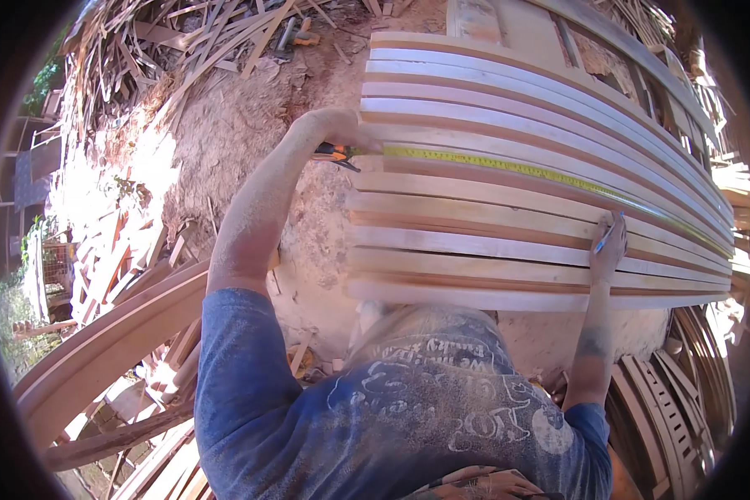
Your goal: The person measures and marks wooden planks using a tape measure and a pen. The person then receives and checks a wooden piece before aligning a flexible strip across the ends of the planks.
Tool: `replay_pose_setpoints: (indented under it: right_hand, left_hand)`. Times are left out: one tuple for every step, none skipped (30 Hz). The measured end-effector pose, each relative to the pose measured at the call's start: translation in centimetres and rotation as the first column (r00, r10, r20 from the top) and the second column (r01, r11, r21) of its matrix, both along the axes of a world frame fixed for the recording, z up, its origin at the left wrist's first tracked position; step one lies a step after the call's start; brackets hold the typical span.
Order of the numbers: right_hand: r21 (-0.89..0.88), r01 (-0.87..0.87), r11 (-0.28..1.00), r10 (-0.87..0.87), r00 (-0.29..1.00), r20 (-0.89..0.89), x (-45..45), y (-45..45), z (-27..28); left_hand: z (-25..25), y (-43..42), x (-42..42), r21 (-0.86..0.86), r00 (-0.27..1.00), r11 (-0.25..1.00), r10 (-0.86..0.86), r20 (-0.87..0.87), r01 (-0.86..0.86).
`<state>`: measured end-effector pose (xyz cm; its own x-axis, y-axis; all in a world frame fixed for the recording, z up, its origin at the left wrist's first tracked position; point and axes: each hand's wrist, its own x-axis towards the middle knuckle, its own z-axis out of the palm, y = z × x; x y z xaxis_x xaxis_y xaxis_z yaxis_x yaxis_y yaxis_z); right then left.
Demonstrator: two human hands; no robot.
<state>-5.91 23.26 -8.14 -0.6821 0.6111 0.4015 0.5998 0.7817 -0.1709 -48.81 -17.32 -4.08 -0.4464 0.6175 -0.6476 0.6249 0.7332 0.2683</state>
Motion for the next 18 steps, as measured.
replay_pose_setpoints:
  right_hand:
    - [0.011, -0.010, 1.000, 0.010, 1.000, -0.010, -0.1, 0.1, 0.0]
    - [0.022, -0.019, 1.000, 0.019, 1.000, -0.019, -0.1, 0.0, -0.1]
    - [0.032, -0.026, 0.999, 0.027, 0.999, -0.025, -0.1, -0.1, 0.0]
    - [0.012, -0.015, 1.000, 0.016, 1.000, -0.015, -0.2, -0.2, 0.1]
    - [-0.007, -0.004, 1.000, 0.004, 1.000, -0.004, -0.2, -0.2, 0.3]
    - [-0.025, 0.009, 1.000, -0.009, 1.000, 0.006, -0.3, -0.3, 0.4]
    - [-0.010, 0.002, 1.000, -0.002, 1.000, 0.006, -0.2, -0.4, 0.3]
    - [0.006, -0.004, 1.000, 0.004, 1.000, 0.005, -0.2, -0.4, 0.3]
    - [0.024, -0.009, 1.000, 0.009, 1.000, 0.002, -0.1, -0.3, 0.3]
    - [0.020, -0.004, 1.000, 0.004, 1.000, 0.005, -0.1, -0.3, 0.3]
    - [0.017, 0.000, 1.000, 0.000, 1.000, 0.009, -0.1, -0.2, 0.2]
    - [0.013, 0.002, 1.000, -0.002, 1.000, 0.011, -0.2, -0.2, 0.3]
    - [0.015, 0.004, 1.000, -0.005, 1.000, 0.020, -0.2, -0.3, 0.4]
    - [0.015, 0.007, 1.000, -0.008, 1.000, 0.028, -0.1, -0.6, 0.5]
    - [0.020, 0.013, 1.000, -0.014, 1.000, 0.027, -0.2, -0.7, 0.7]
    - [0.003, 0.015, 1.000, -0.015, 0.999, 0.034, 0.0, -0.8, 0.7]
    - [0.002, 0.026, 1.000, -0.026, 1.000, 0.005, -0.1, -0.6, 0.6]
    - [0.000, 0.048, 0.999, -0.048, 0.999, 0.002, 0.1, 0.0, 0.1]
  left_hand:
    - [1.2, 0.1, 0.7, 0.028, 1.000, 0.999, 0.015, 0.015, -0.015]
    - [2.5, 0.1, 1.4, 0.054, 0.999, 0.998, 0.028, 0.031, -0.030]
    - [3.6, 0.1, 2.1, 0.079, 0.998, 0.996, 0.040, 0.049, -0.043]
    - [4.0, 0.1, 2.3, 0.114, 0.996, 0.992, 0.039, 0.076, -0.048]
    - [4.3, 0.1, 2.4, 0.149, 0.994, 0.987, 0.038, 0.102, -0.053]
    - [4.3, 0.0, 2.5, 0.161, 0.993, 0.985, 0.042, 0.108, -0.059]
    - [4.2, 0.0, 2.6, 0.172, 0.992, 0.983, 0.046, 0.114, -0.066]
    - [4.0, -0.1, 2.5, 0.161, 0.993, 0.984, 0.057, 0.100, -0.073]
    - [3.7, -0.1, 2.3, 0.150, 0.995, 0.986, 0.057, 0.084, -0.069]
    - [3.4, 0.0, 2.1, 0.140, 0.996, 0.988, 0.057, 0.068, -0.066]
    - [2.5, -0.1, 1.6, 0.128, 0.998, 0.990, 0.047, 0.051, -0.053]
    - [2.3, 0.0, 1.5, 0.116, 0.999, 0.992, 0.039, 0.034, -0.043]
    - [2.1, 0.0, 1.5, 0.110, 0.997, 0.992, 0.054, 0.047, -0.059]
    - [1.9, -0.1, 1.5, 0.103, 0.996, 0.992, 0.068, 0.060, -0.074]
    - [2.2, 0.0, 1.5, 0.100, 0.995, 0.991, 0.079, 0.065, -0.085]
    - [2.4, 0.0, 1.5, 0.041, 0.988, 0.994, 0.100, 0.120, -0.105]
    - [2.4, 0.2, 1.1, 0.002, 0.984, 0.994, 0.112, 0.139, -0.113]
    - [0.0, -0.5, 0.4, 0.095, 0.997, 0.993, 0.060, 0.051, -0.065]
